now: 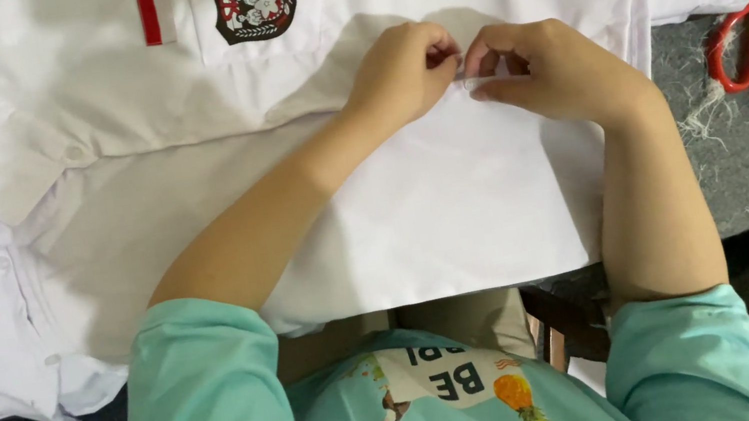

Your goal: Smoothing, inspecting, and folding white shirts on a work table

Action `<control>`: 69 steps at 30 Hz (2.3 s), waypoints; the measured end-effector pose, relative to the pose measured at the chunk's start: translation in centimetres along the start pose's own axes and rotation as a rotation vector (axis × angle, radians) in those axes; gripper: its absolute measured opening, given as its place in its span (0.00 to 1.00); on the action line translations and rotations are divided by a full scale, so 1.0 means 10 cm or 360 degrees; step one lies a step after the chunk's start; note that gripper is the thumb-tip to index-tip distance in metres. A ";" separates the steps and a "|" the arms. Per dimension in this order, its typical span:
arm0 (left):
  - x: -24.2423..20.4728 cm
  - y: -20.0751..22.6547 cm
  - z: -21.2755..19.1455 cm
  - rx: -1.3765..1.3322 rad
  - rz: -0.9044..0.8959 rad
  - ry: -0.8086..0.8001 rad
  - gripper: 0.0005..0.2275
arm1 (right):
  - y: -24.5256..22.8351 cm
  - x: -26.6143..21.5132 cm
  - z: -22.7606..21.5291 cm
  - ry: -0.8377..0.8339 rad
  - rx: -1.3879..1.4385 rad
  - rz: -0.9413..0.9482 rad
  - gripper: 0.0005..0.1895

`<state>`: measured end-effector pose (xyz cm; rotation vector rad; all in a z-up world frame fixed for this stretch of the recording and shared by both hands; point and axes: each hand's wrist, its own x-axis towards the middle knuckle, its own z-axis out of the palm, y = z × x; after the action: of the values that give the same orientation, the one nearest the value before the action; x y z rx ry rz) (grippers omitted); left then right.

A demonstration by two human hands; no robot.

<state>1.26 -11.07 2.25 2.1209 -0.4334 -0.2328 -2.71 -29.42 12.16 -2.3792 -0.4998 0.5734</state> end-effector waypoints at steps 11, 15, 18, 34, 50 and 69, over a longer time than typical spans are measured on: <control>-0.04 -0.05 -0.07 -0.0396 -0.0008 0.0014 0.04 | 0.14 0.10 -0.02 -0.0073 0.0182 0.0114 0.08; -0.02 -0.11 -0.06 -0.0611 0.0019 -0.0015 0.04 | 0.10 0.10 -0.01 -0.0022 0.0281 0.0232 0.03; -0.01 -0.12 -0.08 -0.0749 0.0041 -0.0042 0.03 | 0.13 0.11 0.01 0.0024 0.0223 0.0186 0.04; 0.01 -0.19 -0.05 -0.0826 0.0232 -0.0155 0.00 | 0.13 0.09 0.04 0.0162 0.0054 0.0241 0.02; -0.04 -0.11 -0.15 -0.0413 0.0209 -0.0235 0.03 | 0.27 0.10 0.19 0.0624 -0.0680 -0.0517 0.14; -0.06 -0.09 -0.17 -0.0541 0.0087 -0.0198 0.03 | 0.37 0.13 0.20 0.0444 -0.0694 -0.0369 0.07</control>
<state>1.50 -9.09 2.40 1.7659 -0.4870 -0.3807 -1.93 -30.51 7.96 -2.6962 -0.8250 0.0216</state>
